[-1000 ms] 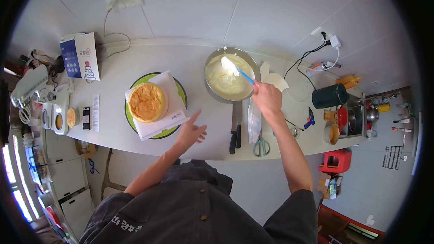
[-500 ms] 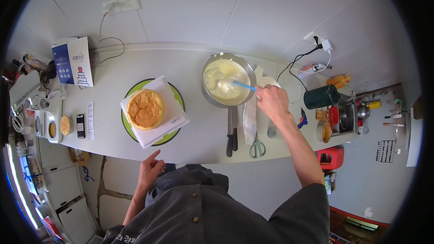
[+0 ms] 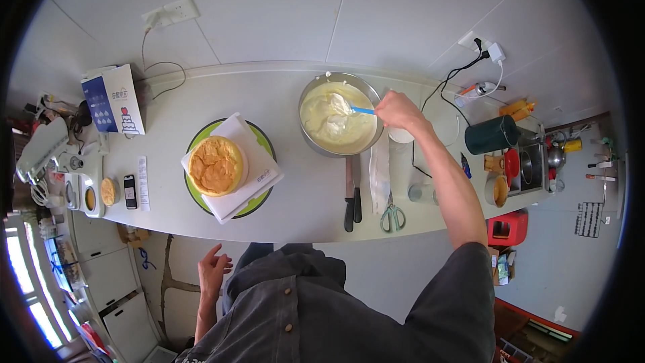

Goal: Slicing layers of a sponge cake and applying frosting base in a bakery kitchen.

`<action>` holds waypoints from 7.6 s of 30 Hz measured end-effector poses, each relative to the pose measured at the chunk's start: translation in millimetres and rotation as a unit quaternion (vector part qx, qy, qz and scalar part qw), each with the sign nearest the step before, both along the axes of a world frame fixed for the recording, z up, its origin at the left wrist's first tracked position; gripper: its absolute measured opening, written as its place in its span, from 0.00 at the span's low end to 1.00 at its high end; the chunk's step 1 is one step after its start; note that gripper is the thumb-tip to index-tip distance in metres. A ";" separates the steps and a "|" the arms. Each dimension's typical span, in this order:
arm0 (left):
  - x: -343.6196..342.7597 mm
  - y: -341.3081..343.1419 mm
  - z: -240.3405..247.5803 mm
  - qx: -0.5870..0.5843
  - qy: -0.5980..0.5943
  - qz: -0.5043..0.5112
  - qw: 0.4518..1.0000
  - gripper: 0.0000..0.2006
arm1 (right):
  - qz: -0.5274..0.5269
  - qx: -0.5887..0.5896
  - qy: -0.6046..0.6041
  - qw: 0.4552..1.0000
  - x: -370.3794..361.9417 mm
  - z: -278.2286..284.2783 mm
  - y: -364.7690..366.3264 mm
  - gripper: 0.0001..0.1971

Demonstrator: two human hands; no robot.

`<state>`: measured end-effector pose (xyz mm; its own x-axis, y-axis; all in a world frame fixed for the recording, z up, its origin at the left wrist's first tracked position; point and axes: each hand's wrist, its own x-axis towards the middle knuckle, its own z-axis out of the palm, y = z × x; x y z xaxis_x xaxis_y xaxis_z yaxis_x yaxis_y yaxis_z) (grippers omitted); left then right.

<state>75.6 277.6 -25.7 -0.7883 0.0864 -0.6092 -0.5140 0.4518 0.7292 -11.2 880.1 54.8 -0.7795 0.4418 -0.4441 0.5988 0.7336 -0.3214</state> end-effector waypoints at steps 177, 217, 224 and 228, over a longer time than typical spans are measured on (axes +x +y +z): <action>-5.2 -102.4 -81.5 -0.064 -0.083 0.141 0.984 0.24 | -0.079 -0.124 -0.029 0.989 22.9 -8.7 13.2 0.11; -77.6 -173.6 -148.0 -0.026 -0.109 0.019 0.994 0.24 | -0.110 0.278 0.220 0.929 65.4 82.1 -195.0 0.15; -100.0 -175.3 -172.6 -0.023 -0.124 -0.039 0.991 0.24 | 0.016 0.327 0.146 0.934 56.9 106.3 -150.6 0.21; -104.2 -172.7 -182.7 -0.077 -0.120 -0.102 0.984 0.22 | 0.119 0.311 0.054 0.941 33.3 82.6 -138.1 0.19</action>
